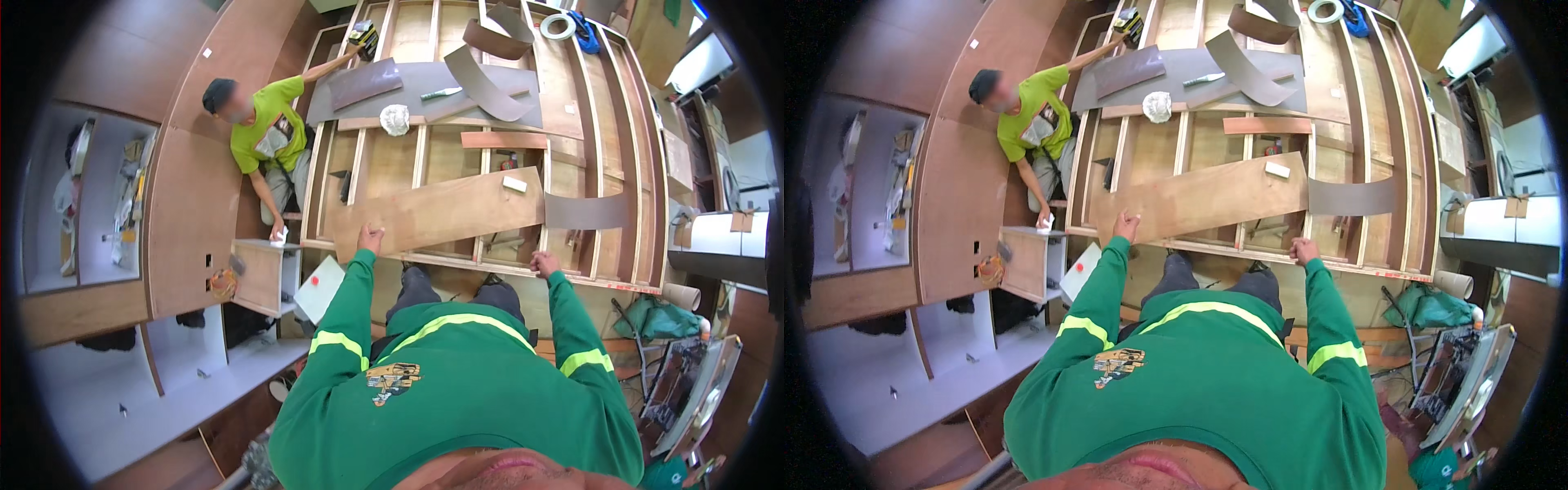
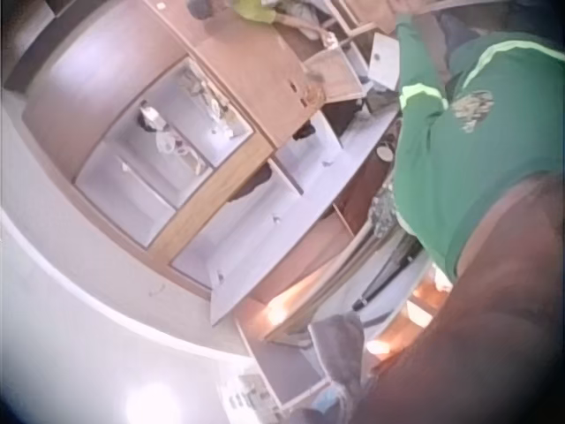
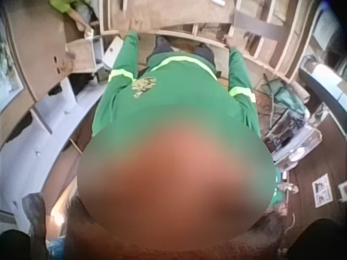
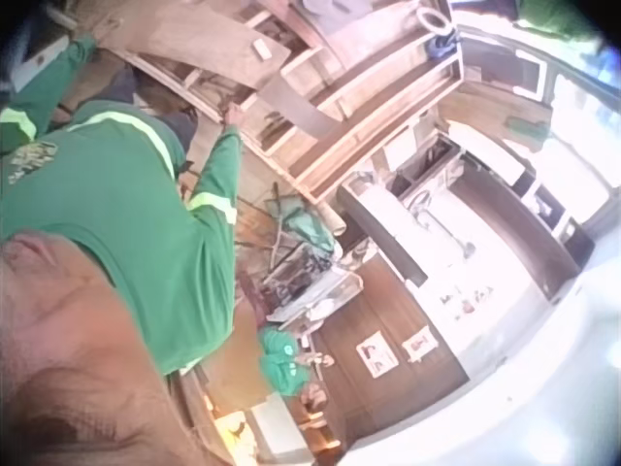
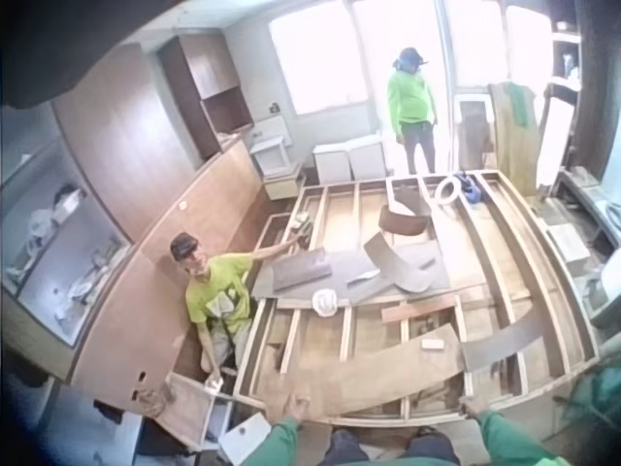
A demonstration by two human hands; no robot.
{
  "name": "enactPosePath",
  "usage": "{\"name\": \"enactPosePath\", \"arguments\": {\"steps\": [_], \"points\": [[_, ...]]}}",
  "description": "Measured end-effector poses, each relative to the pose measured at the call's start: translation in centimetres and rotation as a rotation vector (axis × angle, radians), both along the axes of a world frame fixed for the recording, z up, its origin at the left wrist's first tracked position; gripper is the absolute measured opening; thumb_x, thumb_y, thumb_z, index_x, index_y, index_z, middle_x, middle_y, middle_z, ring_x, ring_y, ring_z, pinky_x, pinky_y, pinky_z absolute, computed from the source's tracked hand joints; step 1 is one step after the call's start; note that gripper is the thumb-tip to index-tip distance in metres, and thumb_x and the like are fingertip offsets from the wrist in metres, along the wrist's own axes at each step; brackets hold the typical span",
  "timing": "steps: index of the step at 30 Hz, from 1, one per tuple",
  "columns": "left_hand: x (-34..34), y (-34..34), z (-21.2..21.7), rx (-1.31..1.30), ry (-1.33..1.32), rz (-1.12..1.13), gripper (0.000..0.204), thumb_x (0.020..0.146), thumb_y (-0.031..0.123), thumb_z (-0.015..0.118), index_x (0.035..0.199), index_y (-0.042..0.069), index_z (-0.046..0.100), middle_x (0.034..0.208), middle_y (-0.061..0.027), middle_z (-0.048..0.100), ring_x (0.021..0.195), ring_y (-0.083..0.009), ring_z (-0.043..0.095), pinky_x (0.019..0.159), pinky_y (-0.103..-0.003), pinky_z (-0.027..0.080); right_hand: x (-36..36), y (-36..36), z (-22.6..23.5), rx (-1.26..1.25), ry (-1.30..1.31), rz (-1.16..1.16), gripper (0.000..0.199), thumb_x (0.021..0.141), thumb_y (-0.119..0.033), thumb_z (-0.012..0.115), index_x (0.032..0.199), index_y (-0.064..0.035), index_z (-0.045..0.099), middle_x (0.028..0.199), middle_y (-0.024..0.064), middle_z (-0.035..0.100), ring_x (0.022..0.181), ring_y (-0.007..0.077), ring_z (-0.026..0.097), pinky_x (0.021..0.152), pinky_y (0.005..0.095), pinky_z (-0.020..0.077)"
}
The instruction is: The person positions curved wooden panels onto a frame and uses a wooden block to press a panel into place before applying adhesive to other pieces.
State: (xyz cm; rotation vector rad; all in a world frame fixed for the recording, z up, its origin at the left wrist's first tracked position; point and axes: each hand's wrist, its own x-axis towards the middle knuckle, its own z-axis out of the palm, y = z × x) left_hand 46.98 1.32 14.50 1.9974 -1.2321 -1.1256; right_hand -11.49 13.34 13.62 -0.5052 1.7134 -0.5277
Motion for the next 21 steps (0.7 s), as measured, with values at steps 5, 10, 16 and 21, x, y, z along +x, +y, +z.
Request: {"name": "enactPosePath", "arguments": {"steps": [5,10,16,21], "points": [[2.5,-10.6,0.7,-0.185,-0.049,-0.036,0.077,0.084,0.028,0.078,0.142,-0.006,0.042,0.116,-0.0200,0.063,0.103,-0.0306,0.064,0.091,-0.040,0.053,4.3,10.6,-4.6,0.144,0.284,0.562,0.034,0.092,-0.029,0.053,0.088,-0.0030,0.074,0.084,0.0119,0.074,0.077,0.0248,0.072,0.059,0.0449,0.0580],[5.9,-18.0,-0.2,-0.202,0.001,0.047,0.082,0.082,0.030,0.079,0.145,-0.004,0.040,0.119,-0.0209,0.061,0.112,-0.0322,0.060,0.096,-0.042,0.050,9.6,23.4,-4.9,-0.014,0.358,0.888,0.036,0.087,-0.036,0.063,0.101,-0.0050,0.074,0.092,0.0148,0.074,0.092,0.0303,0.071,0.081,0.0461,0.0536],[7.9,-21.1,-1.7,-0.152,-0.039,0.016,0.090,0.081,0.034,0.080,0.149,-0.003,0.035,0.121,-0.0214,0.061,0.114,-0.0350,0.058,0.102,-0.044,0.046,16.4,22.8,0.9,0.089,0.034,0.273,0.031,0.089,-0.028,0.061,0.109,-0.0060,0.072,0.088,0.0145,0.072,0.083,0.0255,0.070,0.070,0.0412,0.0553],[7.9,-21.8,-2.9,-0.198,-0.069,-0.038,0.090,0.080,0.034,0.080,0.148,-0.004,0.035,0.122,-0.0224,0.060,0.115,-0.0360,0.057,0.102,-0.045,0.045,18.4,16.4,4.4,0.211,-0.073,-0.209,0.035,0.094,-0.026,0.057,0.121,-0.0063,0.068,0.094,0.0116,0.072,0.084,0.0219,0.071,0.067,0.0384,0.0569]]}}
